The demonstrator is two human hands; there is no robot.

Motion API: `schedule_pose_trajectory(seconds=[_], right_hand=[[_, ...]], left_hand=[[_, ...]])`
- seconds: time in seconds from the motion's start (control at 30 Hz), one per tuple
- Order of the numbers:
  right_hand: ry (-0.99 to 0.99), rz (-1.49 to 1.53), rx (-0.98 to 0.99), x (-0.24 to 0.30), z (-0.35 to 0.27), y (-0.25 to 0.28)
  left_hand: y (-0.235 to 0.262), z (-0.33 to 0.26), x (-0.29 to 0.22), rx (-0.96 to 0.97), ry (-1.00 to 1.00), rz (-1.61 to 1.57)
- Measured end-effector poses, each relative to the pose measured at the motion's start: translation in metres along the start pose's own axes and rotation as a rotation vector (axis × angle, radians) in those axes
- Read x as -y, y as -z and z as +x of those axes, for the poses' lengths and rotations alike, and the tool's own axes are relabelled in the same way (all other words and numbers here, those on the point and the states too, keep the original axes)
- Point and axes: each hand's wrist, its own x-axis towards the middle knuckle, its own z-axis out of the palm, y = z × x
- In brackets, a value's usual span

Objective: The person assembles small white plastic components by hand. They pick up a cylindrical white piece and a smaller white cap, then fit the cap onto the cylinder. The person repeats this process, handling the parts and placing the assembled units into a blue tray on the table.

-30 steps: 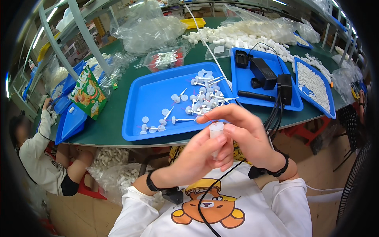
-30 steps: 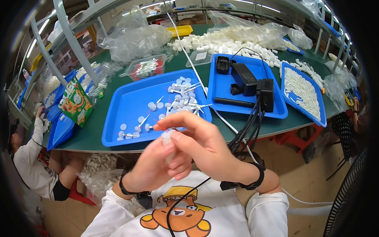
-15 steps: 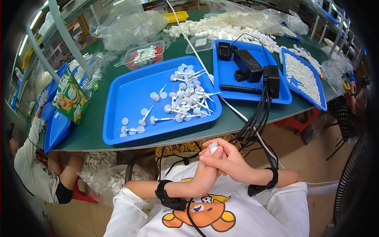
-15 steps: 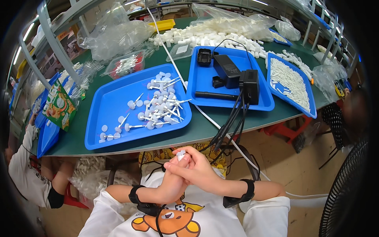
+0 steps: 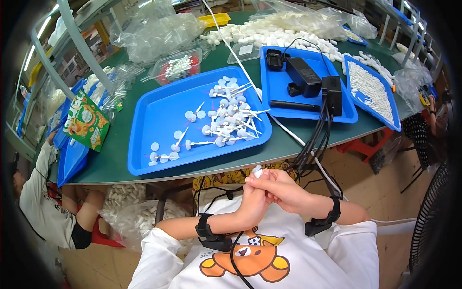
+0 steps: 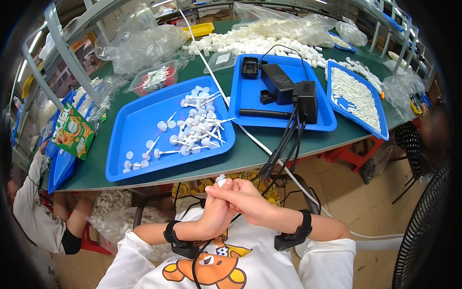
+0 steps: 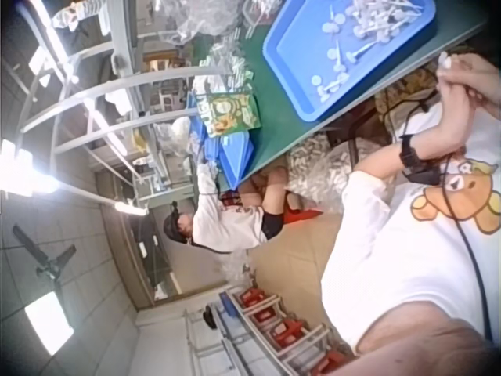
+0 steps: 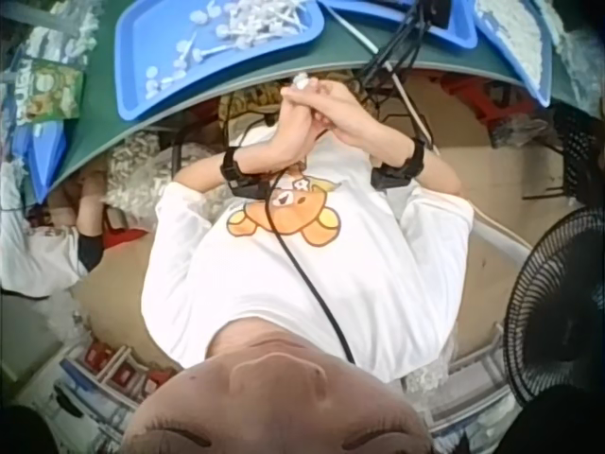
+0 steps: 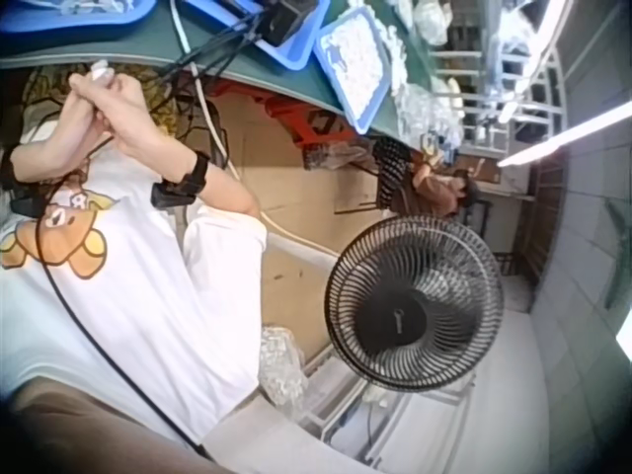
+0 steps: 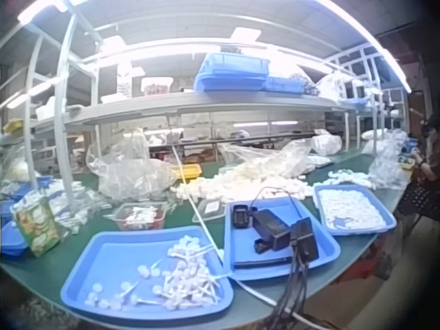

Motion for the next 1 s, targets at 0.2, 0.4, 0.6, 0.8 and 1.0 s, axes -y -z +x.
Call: schedule_pose_trajectory(seconds=[0.2, 0.4, 0.6, 0.8, 1.0], right_hand=[[0.035, -0.085, -0.027, -0.005, 0.006, 0.0], [0.016, -0.137, -0.026, 0.001, 0.007, 0.005], [0.05, -0.135, 0.002, 0.008, 0.009, 0.01], [0.05, -0.09, 0.003, 0.004, 0.014, 0.011], [0.011, -0.075, -0.037, 0.009, 0.01, 0.003]], left_hand=[[0.004, 0.002, 0.005, -0.04, -0.026, -0.008], [-0.021, 0.0, -0.005, -0.166, -0.054, -0.009], [-0.013, 0.008, 0.009, -0.078, -0.155, -0.041], [-0.026, 0.006, 0.0, -0.157, -0.122, -0.033], [-0.027, 0.002, -0.01, -0.155, -0.089, -0.024]])
